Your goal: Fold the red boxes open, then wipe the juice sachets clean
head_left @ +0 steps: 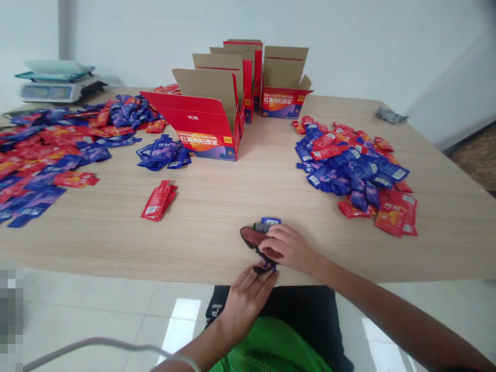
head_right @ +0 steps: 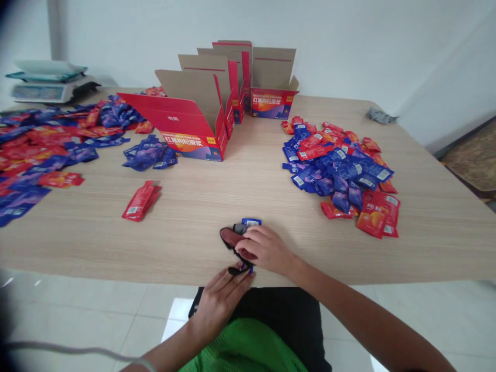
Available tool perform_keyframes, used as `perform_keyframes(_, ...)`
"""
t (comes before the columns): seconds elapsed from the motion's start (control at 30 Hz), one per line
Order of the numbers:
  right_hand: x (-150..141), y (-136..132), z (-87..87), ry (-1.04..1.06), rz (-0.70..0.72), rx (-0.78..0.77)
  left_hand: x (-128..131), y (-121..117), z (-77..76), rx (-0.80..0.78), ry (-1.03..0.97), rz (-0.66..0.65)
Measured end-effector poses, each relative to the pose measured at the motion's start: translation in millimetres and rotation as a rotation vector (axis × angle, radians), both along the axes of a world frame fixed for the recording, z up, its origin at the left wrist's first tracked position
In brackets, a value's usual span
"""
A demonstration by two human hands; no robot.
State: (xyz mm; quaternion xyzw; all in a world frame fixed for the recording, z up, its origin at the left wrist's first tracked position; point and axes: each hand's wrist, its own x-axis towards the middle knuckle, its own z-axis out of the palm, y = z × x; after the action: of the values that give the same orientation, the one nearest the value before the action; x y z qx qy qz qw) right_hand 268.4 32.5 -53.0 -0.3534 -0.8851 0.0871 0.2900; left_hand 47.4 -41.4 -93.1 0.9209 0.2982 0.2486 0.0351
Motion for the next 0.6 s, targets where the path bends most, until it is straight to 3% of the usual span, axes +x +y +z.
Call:
perform_keyframes(0.13,13.8,54.3,-4.9,-0.070,-0.114,0.088,-0.4,0.3,-0.7,0.040,0.012,0.006)
perform_keyframes(0.23,24.7,89.0,7.3,-0.127,-0.216,0.155,0.2,0.5,1.0,0.047,0.003,0.011)
perform_keyframes(0.3,27.0,93.4,21.0,-0.050,-0.316,0.199,0.5,0.5,3.1,0.045,0.010,0.017)
perform_keyframes(0.4,19.0,65.0,39.5,0.158,-0.385,0.205,0.9,0.0,5.0,0.034,0.014,0.017)
perform_keyframes(0.5,3.8,15.8,40.1,0.151,-0.174,0.096,1.8,-1.3,3.6,0.010,-0.008,0.015)
perform_keyframes(0.6,-5.0,-14.6,21.7,0.044,0.010,-0.016,2.6,-2.5,2.2,-0.029,-0.046,0.039)
